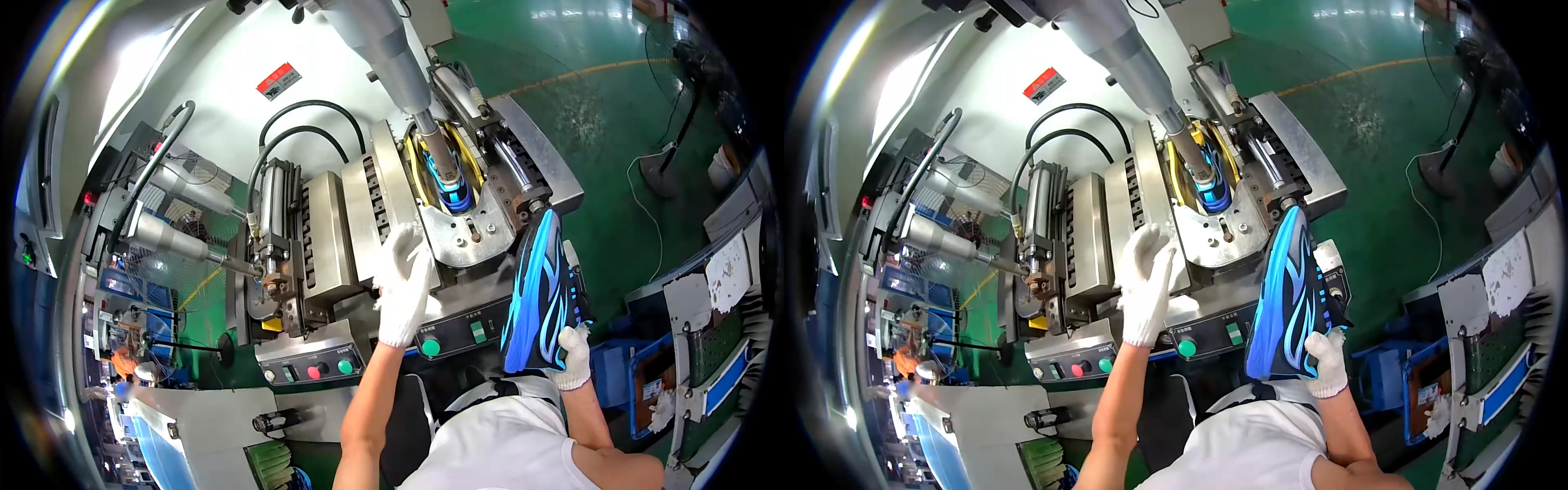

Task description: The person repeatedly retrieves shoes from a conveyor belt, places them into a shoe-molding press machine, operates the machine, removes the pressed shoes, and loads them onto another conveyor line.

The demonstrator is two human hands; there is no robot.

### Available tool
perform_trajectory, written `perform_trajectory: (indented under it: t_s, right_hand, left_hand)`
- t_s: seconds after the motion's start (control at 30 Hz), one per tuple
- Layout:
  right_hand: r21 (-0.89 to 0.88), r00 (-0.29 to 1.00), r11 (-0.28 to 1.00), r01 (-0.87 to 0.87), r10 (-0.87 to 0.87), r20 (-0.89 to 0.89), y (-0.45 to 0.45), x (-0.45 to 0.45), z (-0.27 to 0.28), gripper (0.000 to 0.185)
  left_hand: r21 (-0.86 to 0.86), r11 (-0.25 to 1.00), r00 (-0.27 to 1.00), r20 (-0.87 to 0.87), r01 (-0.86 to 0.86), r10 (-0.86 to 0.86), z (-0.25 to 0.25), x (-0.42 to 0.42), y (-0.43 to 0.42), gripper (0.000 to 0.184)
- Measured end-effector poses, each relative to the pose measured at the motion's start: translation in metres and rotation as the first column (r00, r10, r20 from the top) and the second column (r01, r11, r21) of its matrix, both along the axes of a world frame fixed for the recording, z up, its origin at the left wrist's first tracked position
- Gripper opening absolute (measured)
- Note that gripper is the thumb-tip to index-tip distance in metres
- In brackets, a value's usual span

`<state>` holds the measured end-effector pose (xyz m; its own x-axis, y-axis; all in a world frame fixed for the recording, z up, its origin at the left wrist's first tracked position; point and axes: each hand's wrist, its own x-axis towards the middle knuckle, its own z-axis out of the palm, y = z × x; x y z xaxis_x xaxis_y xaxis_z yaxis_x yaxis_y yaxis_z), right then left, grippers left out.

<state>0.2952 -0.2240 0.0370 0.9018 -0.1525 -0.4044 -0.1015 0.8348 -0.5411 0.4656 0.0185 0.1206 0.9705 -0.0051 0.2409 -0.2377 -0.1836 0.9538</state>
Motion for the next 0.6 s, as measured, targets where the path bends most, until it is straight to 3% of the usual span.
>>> perform_trajectory:
  t_s: [0.07,0.13,0.2,0.23,0.3,0.33,0.37,0.4,0.43,0.47,0.5,0.57,0.6]
  right_hand:
    - [-0.053,1.000,0.998,-0.017,0.017,0.001,-0.004,-0.005,-0.009,0.044]
    - [-0.103,0.997,0.994,0.025,-0.032,-0.071,-0.008,-0.008,-0.007,0.046]
    - [-0.171,0.997,0.984,0.041,-0.052,-0.058,-0.019,-0.021,-0.039,0.046]
    - [-0.198,0.996,0.979,0.051,-0.064,-0.058,-0.022,-0.030,-0.052,0.047]
    - [-0.247,0.995,0.967,0.062,-0.078,-0.056,-0.025,-0.031,-0.046,0.024]
    - [-0.299,0.994,0.951,0.078,-0.098,-0.052,-0.025,-0.034,-0.039,0.022]
    - [-0.344,0.998,0.938,0.040,-0.053,-0.030,-0.027,-0.037,-0.037,0.026]
    - [-0.389,1.000,0.921,0.006,-0.011,-0.010,-0.030,-0.039,-0.040,0.031]
    - [-0.470,0.999,0.882,0.014,-0.028,-0.022,-0.032,-0.048,-0.058,0.030]
    - [-0.548,0.998,0.836,0.020,-0.047,-0.037,-0.031,-0.048,-0.058,0.029]
    - [-0.929,0.988,0.341,0.145,-0.007,0.152,-0.034,-0.048,-0.058,0.022]
    - [-0.606,0.986,0.788,0.109,-0.165,-0.037,-0.026,-0.044,-0.012,0.016]
    - [-0.536,0.974,0.833,0.138,-0.213,-0.082,-0.021,-0.037,0.009,0.014]
  left_hand:
    - [0.285,0.956,0.997,0.013,-0.071,0.070,0.007,0.031,-0.018,0.058]
    - [0.124,0.990,0.992,-0.099,-0.069,0.082,-0.023,0.071,-0.031,0.064]
    - [0.394,0.916,0.985,-0.111,-0.076,0.130,-0.035,0.094,-0.039,0.069]
    - [0.302,0.949,0.975,-0.172,-0.086,0.143,-0.037,0.099,-0.050,0.074]
    - [0.369,0.923,0.965,-0.181,-0.113,0.190,-0.052,0.118,-0.061,0.076]
    - [0.426,0.892,0.951,-0.186,-0.150,0.248,-0.061,0.126,-0.064,0.078]
    - [0.491,0.855,0.938,-0.186,-0.170,0.293,-0.052,0.125,-0.074,0.082]
    - [0.491,0.844,0.947,-0.109,-0.214,0.303,-0.074,0.140,-0.072,0.079]
    - [0.453,0.869,0.946,-0.143,-0.197,0.289,-0.095,0.158,-0.070,0.074]
    - [0.412,0.894,0.946,-0.178,-0.179,0.271,-0.094,0.168,-0.076,0.069]
    - [0.311,0.942,0.969,-0.165,-0.124,0.182,-0.094,0.173,-0.080,0.058]
    - [0.291,0.946,0.969,-0.152,-0.145,0.195,-0.119,0.189,-0.091,0.042]
    - [0.277,0.953,0.980,-0.115,-0.124,0.161,-0.151,0.205,-0.088,0.035]
